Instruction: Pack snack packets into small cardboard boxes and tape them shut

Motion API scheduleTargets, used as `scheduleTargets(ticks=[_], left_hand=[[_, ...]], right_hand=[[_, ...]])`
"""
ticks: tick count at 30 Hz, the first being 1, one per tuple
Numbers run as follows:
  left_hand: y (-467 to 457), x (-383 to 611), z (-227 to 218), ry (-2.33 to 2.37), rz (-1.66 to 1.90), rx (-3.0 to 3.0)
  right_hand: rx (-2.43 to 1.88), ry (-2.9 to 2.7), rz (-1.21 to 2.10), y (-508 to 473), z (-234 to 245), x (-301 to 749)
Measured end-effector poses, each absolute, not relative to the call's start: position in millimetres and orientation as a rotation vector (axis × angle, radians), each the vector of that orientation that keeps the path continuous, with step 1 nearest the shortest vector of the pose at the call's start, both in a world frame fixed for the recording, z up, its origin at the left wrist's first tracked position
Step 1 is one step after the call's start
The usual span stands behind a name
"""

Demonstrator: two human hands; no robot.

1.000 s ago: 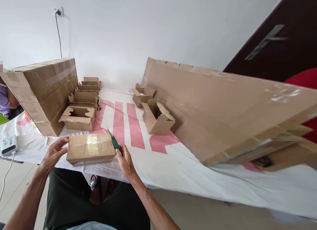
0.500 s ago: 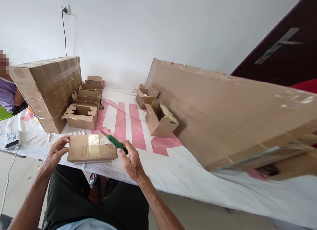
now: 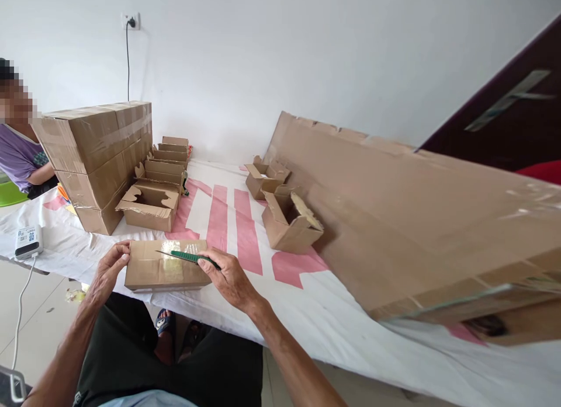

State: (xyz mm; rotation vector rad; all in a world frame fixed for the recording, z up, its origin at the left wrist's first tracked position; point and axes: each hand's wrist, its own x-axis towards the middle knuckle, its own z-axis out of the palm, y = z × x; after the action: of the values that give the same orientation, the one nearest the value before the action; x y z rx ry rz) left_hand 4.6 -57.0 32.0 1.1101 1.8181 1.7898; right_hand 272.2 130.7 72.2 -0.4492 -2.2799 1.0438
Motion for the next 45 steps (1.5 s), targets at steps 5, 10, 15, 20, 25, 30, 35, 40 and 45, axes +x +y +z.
scheduleTargets(ticks=[5, 10, 15, 20, 25, 30, 35, 40, 45], left_hand=[[-54, 19, 32, 1.949, 1.759, 1.073], [-54, 27, 29, 2.059, 1.739, 1.248], [-61, 30, 24, 2.142, 1.612, 1.738], [-73, 27, 26, 2.181, 1.378, 2.079], [-80, 27, 29, 2.119, 1.336, 2.235], [-79, 31, 29, 2.151, 1.345, 2.186], [-78, 29, 28, 2.098, 1.275, 2.204], [-78, 30, 30, 2.124, 1.218, 2.167], [-77, 31, 31, 2.137, 1.191, 2.146]], right_hand=[[-0.482, -2.230, 1.128, 126, 65, 268], [-0.568, -2.157, 1.190, 126, 58, 276], [-0.606, -2.134, 1.193, 124, 56, 282], [-0.591, -2.130, 1.184, 123, 57, 281], [-0.553, -2.144, 1.180, 123, 58, 282], [-0.512, -2.215, 1.166, 122, 63, 285], [-0.492, -2.267, 1.150, 124, 67, 287], [-0.456, -2.335, 1.126, 125, 73, 286], [-0.374, -2.396, 1.099, 125, 86, 281]])
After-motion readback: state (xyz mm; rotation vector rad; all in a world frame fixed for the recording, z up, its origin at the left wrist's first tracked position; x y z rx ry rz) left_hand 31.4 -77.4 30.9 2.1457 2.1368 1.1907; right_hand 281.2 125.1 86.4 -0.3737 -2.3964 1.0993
